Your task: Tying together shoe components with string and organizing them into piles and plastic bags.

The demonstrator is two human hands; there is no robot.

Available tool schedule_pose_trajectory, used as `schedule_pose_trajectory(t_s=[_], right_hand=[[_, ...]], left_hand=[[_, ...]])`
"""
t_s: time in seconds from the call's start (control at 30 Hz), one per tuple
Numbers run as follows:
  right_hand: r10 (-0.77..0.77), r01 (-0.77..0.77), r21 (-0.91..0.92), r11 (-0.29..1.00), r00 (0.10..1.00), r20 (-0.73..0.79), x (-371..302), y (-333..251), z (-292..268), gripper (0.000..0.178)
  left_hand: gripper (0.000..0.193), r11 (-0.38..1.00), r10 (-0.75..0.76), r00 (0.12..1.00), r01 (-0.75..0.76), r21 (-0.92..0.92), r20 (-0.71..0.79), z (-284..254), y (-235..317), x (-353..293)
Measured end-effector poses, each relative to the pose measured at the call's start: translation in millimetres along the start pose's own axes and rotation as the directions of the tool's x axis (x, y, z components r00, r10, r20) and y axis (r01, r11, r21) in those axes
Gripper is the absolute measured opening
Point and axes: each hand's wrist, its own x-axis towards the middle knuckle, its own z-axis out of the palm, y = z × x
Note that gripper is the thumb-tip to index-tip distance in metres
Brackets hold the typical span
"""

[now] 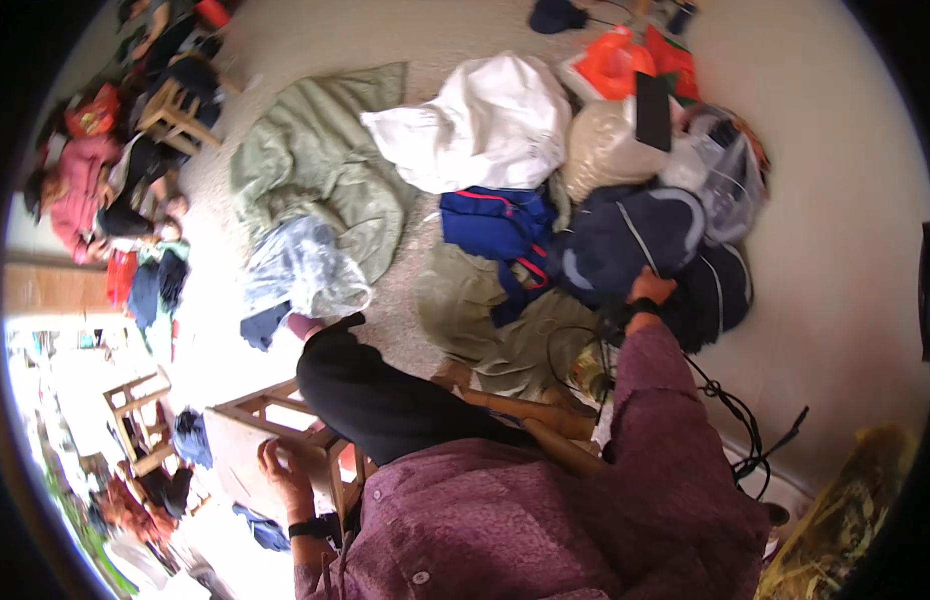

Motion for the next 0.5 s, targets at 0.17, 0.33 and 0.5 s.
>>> schedule_pose_trajectory(t_s=[0.17,0.33,0.5], right_hand=[[0.021,-0.027,-0.086,0.996,0.997,-0.070,-18.3,-13.4,-18.5,0.057],[0.047,-0.077,-0.246,0.966,0.991,-0.127,-90.3,-55.9,-29.2,0.045],[-0.279,0.314,-0.345,0.884,0.949,0.150,-142.2,-37.8,50.9,0.040]], left_hand=[[0.036,0.996,0.024,0.999,-0.022,-0.088,0.021,-8.2,7.9,9.5],[0.049,0.988,-0.153,0.985,0.152,-0.025,-0.078,-10.1,-28.6,12.6],[0.060,0.994,-0.073,0.997,0.074,0.085,-0.018,-19.8,-58.4,27.9]])
